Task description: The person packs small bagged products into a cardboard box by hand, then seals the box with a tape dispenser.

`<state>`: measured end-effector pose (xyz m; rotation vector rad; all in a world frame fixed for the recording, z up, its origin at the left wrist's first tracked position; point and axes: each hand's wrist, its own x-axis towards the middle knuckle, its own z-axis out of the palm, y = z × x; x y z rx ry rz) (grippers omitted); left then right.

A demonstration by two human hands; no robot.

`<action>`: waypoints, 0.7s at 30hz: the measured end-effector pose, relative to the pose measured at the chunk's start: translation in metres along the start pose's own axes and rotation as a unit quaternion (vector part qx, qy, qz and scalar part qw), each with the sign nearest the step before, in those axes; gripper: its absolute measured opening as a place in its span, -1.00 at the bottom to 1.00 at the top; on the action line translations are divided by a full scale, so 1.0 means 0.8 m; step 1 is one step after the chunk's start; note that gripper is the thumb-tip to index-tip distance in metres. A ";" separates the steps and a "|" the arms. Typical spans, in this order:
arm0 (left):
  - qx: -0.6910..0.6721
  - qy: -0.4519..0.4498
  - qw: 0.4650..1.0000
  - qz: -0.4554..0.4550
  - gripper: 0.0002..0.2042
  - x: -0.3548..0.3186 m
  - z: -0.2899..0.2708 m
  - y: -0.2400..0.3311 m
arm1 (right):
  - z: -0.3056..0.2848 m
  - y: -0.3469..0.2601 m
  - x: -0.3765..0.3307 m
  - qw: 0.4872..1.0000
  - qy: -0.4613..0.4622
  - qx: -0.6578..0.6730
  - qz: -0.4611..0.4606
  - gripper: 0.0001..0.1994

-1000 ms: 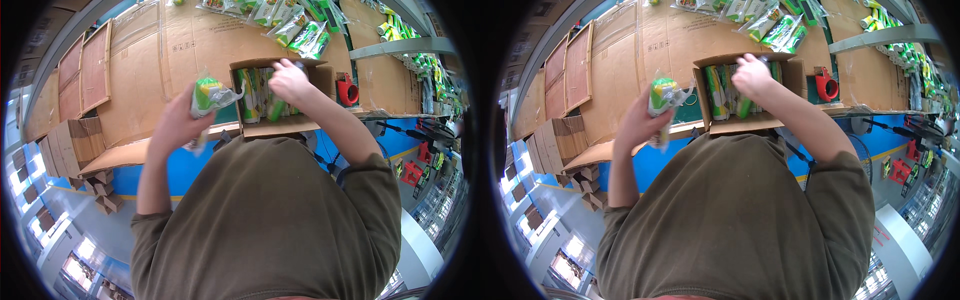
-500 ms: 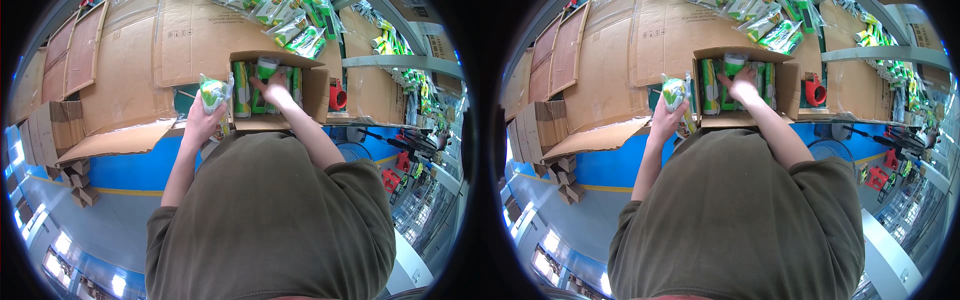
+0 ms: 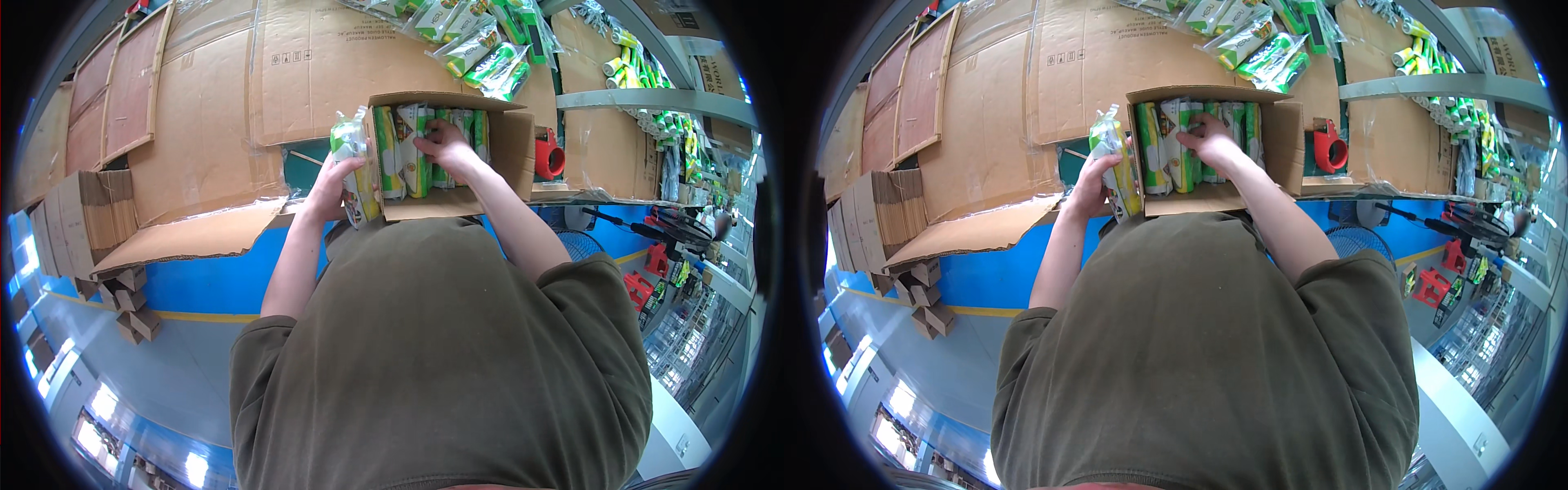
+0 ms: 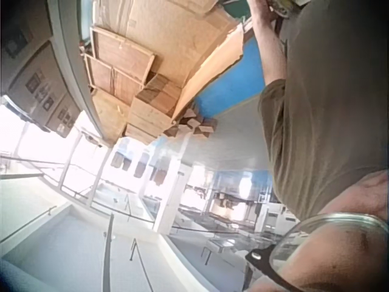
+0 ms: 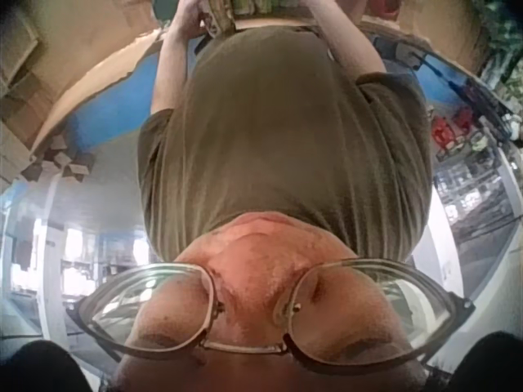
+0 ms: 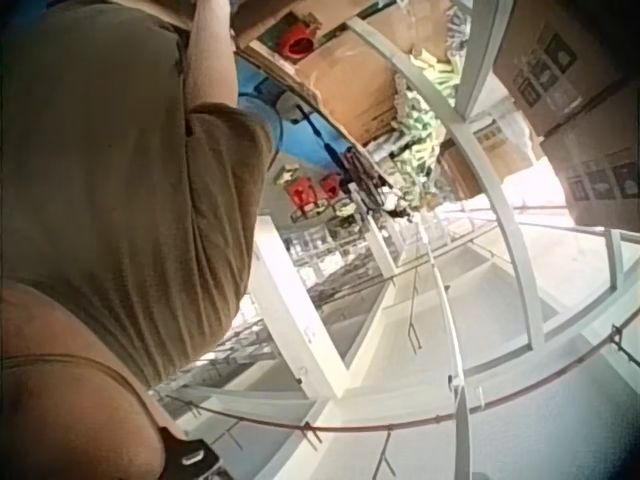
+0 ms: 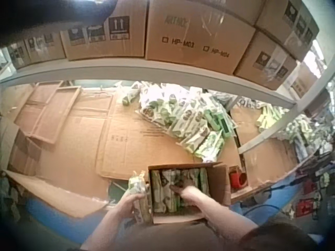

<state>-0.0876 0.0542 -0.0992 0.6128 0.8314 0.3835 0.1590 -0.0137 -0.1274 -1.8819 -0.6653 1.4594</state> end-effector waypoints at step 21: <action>-0.041 0.029 0.988 0.146 -0.42 -0.038 0.149 0.065 | 0.037 -0.131 -0.167 0.877 0.092 -0.284 -0.377 -0.35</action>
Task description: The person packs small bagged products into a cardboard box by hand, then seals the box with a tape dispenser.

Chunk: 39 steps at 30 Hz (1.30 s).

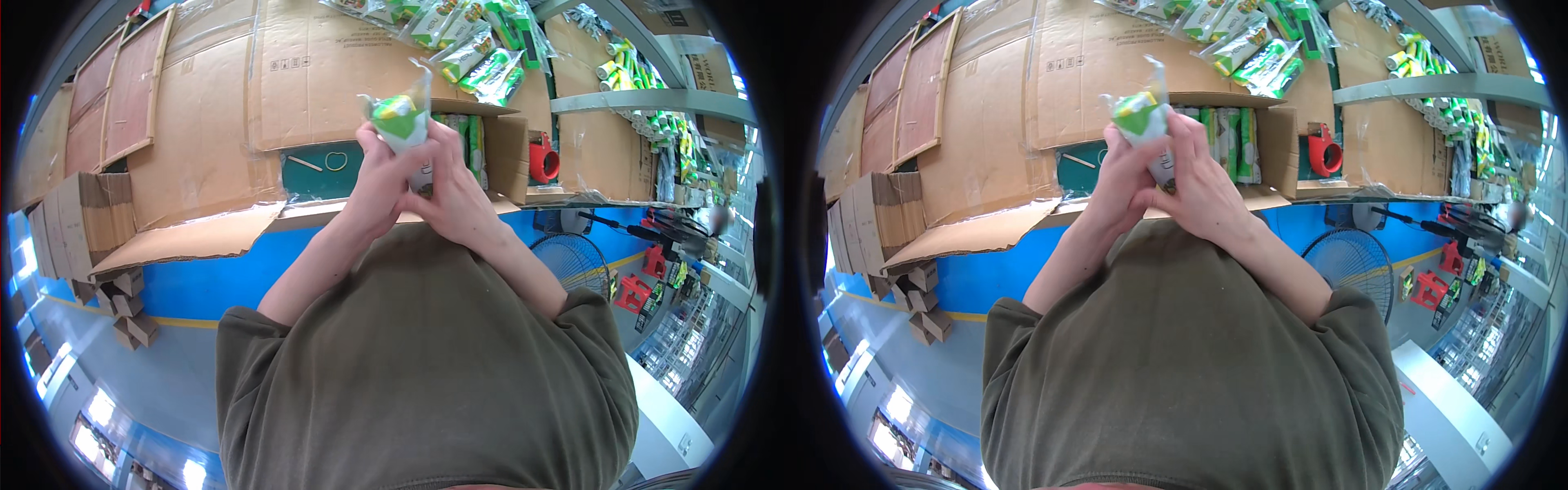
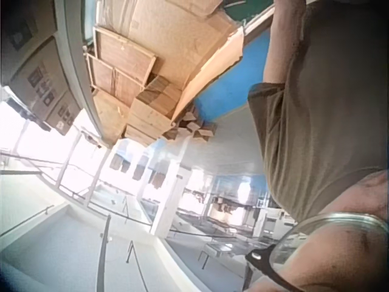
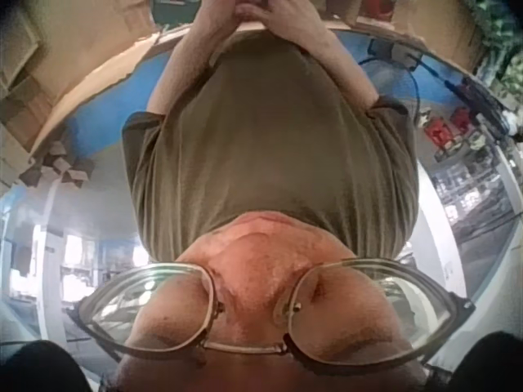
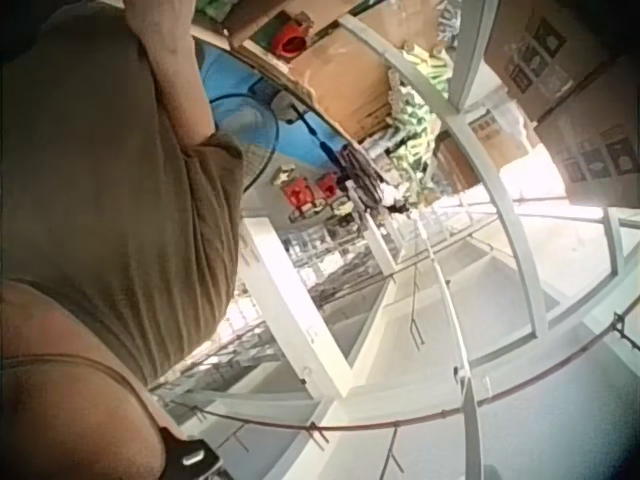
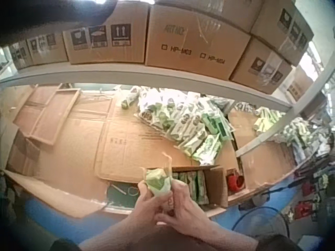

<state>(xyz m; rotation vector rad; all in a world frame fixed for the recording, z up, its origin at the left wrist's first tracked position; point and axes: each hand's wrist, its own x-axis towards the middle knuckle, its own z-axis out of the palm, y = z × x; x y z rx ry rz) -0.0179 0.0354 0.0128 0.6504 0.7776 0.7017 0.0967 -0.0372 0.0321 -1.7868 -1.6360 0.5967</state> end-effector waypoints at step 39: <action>0.624 -0.172 0.729 0.222 -0.55 0.008 -0.012 -0.042 | -0.017 0.127 -0.068 0.891 -0.033 0.295 0.342 -0.60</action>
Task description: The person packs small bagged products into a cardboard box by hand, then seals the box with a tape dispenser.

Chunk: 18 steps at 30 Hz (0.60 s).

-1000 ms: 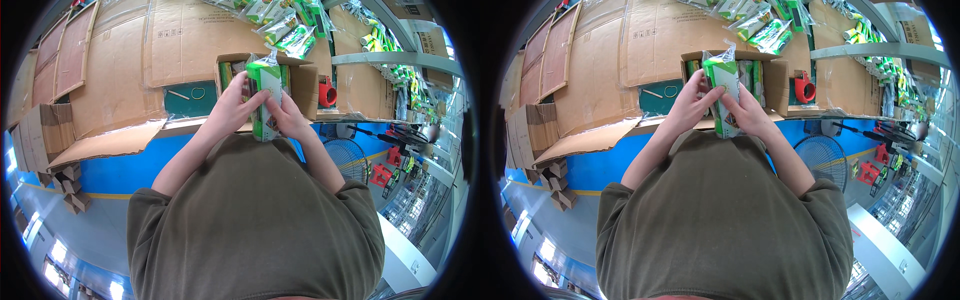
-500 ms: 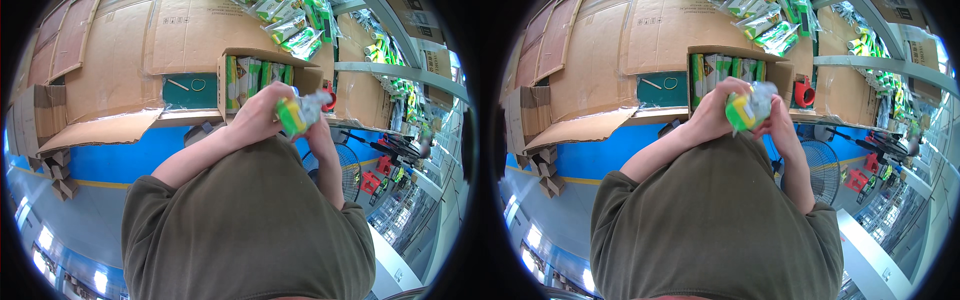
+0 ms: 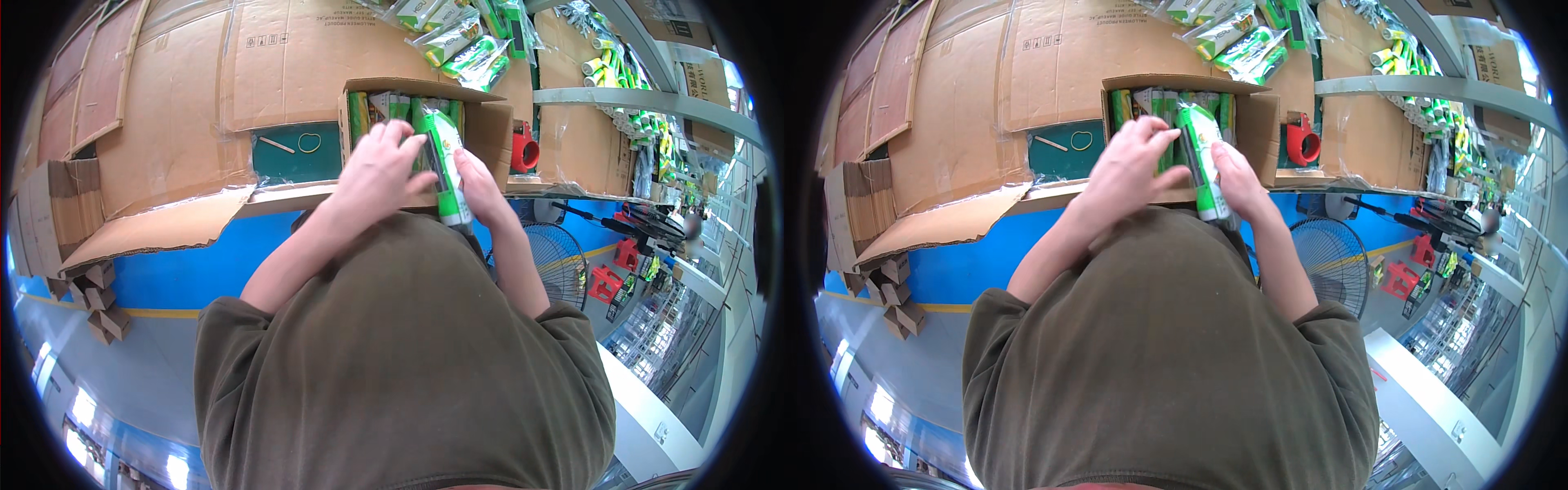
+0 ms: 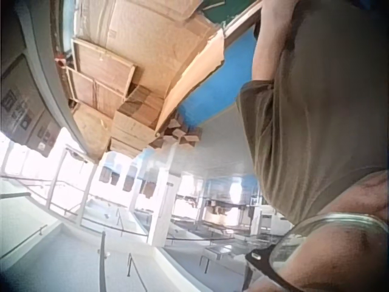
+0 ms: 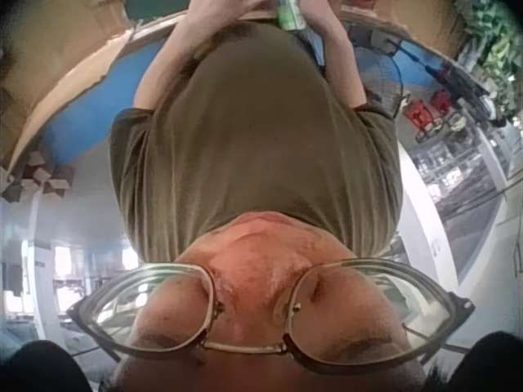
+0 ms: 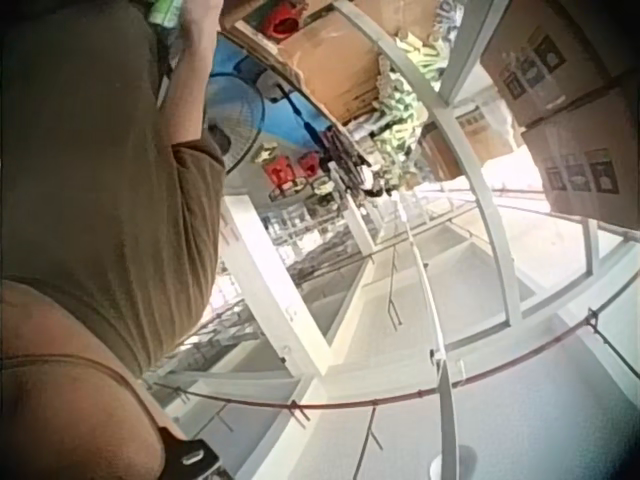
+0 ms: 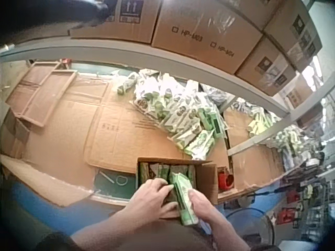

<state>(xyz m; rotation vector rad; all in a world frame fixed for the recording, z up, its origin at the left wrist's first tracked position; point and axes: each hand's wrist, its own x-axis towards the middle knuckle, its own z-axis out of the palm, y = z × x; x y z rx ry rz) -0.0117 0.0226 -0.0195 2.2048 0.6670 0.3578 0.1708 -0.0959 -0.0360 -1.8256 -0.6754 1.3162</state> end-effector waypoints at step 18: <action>-0.241 0.079 0.939 -0.232 -0.17 -0.028 0.036 -0.088 | 0.035 0.003 0.084 0.968 -0.001 -0.238 0.082 -0.38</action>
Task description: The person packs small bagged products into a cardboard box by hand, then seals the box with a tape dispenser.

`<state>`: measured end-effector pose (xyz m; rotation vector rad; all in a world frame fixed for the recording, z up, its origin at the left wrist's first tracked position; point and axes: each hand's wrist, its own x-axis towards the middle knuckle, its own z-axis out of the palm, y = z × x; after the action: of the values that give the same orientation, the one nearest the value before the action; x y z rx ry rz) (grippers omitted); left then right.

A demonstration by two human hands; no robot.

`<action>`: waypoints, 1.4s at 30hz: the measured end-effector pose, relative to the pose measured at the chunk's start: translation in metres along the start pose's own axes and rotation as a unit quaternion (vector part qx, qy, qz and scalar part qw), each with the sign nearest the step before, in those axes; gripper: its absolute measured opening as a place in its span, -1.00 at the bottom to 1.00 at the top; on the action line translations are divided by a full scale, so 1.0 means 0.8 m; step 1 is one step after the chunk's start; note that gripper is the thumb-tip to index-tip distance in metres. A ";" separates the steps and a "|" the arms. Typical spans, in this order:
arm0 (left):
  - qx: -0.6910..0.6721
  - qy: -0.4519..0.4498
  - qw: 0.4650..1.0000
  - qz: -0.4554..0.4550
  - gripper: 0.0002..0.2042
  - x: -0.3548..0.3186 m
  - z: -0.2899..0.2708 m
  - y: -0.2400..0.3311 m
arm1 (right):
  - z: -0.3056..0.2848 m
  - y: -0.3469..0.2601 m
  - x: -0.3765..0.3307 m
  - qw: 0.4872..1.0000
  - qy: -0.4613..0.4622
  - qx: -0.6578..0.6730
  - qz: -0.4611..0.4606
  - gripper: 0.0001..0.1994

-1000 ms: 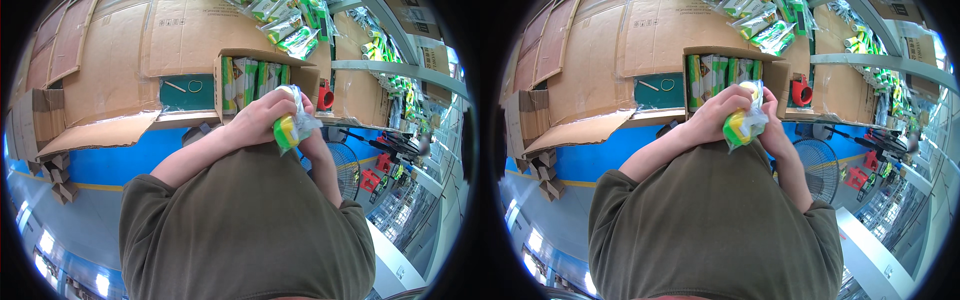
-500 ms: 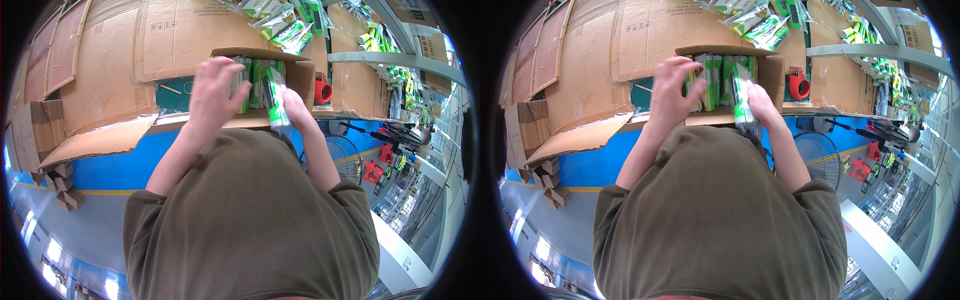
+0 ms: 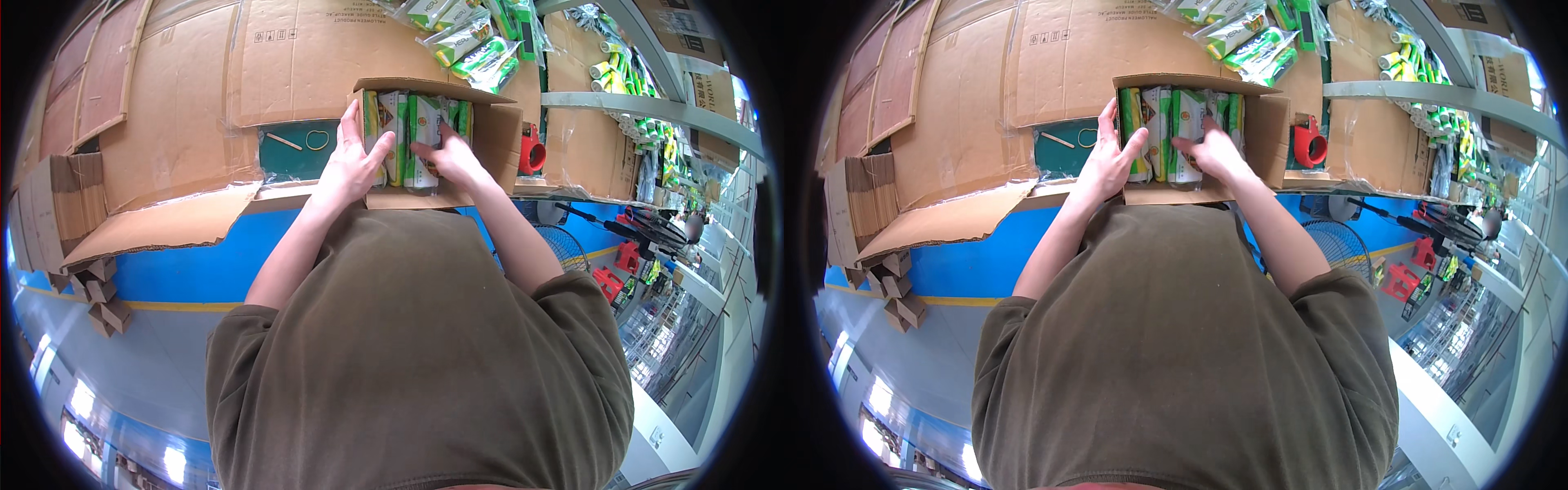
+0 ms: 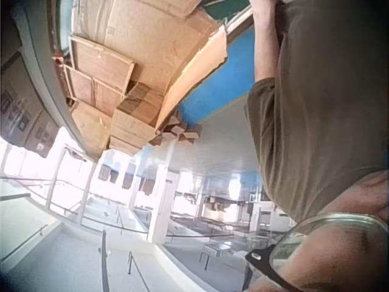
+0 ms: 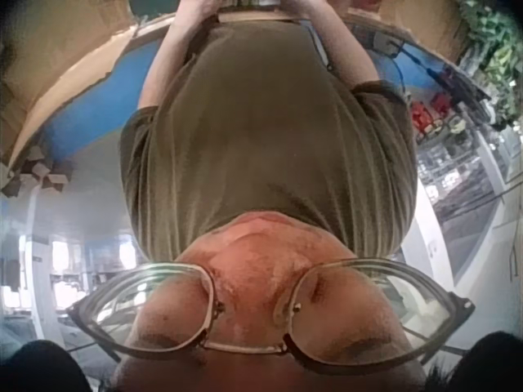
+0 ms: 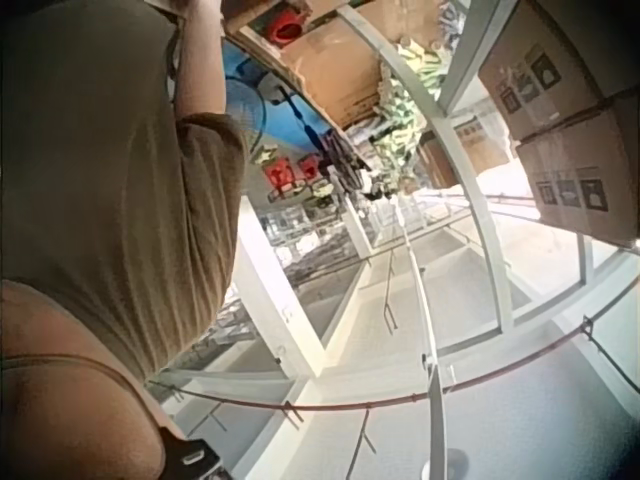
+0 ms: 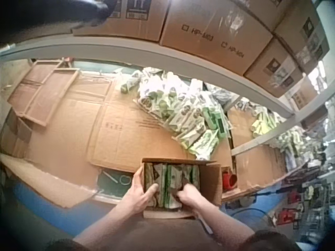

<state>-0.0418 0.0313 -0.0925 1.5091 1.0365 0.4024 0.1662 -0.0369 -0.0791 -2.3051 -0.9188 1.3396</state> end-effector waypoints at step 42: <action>0.009 0.137 0.987 -0.081 -0.53 -0.090 0.030 0.013 | -0.219 0.058 0.242 0.816 -0.026 -0.404 -0.411 -0.47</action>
<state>-0.0588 -0.0392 -0.0665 1.3978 1.3719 0.4944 0.4027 0.0654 -0.1422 -1.8322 -2.4939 0.6563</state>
